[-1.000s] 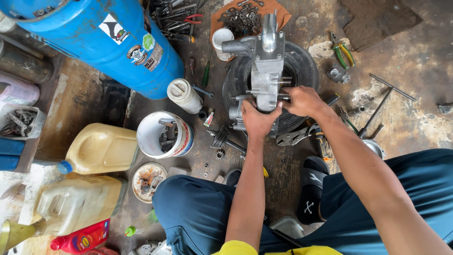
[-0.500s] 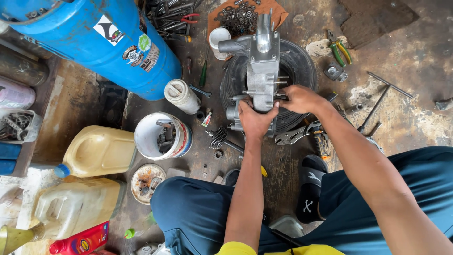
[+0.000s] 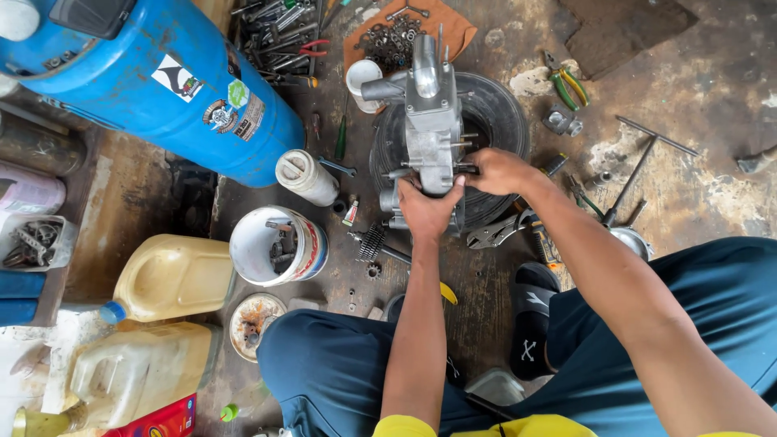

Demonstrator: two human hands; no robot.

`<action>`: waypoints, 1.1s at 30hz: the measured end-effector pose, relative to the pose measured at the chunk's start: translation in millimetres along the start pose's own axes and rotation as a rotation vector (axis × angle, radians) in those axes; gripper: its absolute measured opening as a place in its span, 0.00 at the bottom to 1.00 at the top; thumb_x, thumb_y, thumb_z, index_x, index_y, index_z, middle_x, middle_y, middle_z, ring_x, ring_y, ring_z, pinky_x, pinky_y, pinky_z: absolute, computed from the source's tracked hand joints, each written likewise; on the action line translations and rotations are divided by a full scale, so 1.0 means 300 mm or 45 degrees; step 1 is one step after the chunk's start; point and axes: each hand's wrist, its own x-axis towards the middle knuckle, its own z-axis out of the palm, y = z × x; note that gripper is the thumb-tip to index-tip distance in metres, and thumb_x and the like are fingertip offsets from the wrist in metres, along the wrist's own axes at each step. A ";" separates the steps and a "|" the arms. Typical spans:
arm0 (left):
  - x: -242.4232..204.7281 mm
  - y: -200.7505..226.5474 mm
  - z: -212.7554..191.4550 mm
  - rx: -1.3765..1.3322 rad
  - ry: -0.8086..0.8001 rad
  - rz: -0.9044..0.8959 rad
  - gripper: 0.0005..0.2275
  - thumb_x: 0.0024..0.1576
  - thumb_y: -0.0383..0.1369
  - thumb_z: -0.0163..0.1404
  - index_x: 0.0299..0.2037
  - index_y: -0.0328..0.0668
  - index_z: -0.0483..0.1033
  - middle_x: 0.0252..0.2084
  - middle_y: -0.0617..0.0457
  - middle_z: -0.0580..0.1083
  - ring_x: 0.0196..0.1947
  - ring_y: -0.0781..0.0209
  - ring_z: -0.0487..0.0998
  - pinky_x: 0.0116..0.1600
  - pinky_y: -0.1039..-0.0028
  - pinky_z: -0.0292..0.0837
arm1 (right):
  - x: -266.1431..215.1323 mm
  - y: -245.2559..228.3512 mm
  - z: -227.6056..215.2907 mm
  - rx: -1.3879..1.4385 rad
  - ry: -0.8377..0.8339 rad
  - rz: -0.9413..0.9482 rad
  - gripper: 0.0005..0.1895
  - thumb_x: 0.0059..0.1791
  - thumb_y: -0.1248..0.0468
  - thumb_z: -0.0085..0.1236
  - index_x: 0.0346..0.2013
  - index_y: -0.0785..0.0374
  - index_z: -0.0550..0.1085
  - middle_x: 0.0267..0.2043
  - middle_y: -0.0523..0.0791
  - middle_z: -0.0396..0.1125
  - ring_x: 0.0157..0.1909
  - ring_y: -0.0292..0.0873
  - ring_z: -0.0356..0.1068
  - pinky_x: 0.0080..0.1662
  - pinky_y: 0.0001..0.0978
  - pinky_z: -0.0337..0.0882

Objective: The person assembles a motorcycle gearbox by inserting gears and bearings into the casing. They then remove the gear shaft, place it in a bucket, and continue assembling the gear components by hand.

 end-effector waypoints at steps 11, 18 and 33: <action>-0.017 0.019 -0.014 0.026 -0.023 -0.028 0.36 0.32 0.58 0.68 0.37 0.46 0.59 0.40 0.39 0.72 0.45 0.26 0.78 0.55 0.45 0.73 | 0.001 -0.038 -0.081 -0.082 -0.168 0.029 0.22 0.48 0.50 0.62 0.35 0.70 0.80 0.32 0.59 0.75 0.39 0.64 0.75 0.40 0.54 0.72; 0.005 0.027 -0.006 0.087 -0.022 -0.012 0.36 0.32 0.60 0.67 0.37 0.45 0.60 0.39 0.38 0.73 0.45 0.26 0.78 0.55 0.44 0.73 | 0.037 -0.013 -0.093 -0.137 -0.212 0.029 0.22 0.49 0.49 0.61 0.35 0.68 0.82 0.31 0.59 0.75 0.38 0.62 0.75 0.42 0.52 0.73; -0.005 0.032 -0.007 0.118 -0.014 -0.016 0.36 0.32 0.58 0.68 0.36 0.46 0.60 0.36 0.38 0.73 0.42 0.27 0.79 0.50 0.44 0.74 | -0.038 0.005 0.014 0.211 -0.083 0.012 0.24 0.53 0.48 0.60 0.31 0.68 0.81 0.28 0.55 0.74 0.32 0.54 0.73 0.37 0.46 0.70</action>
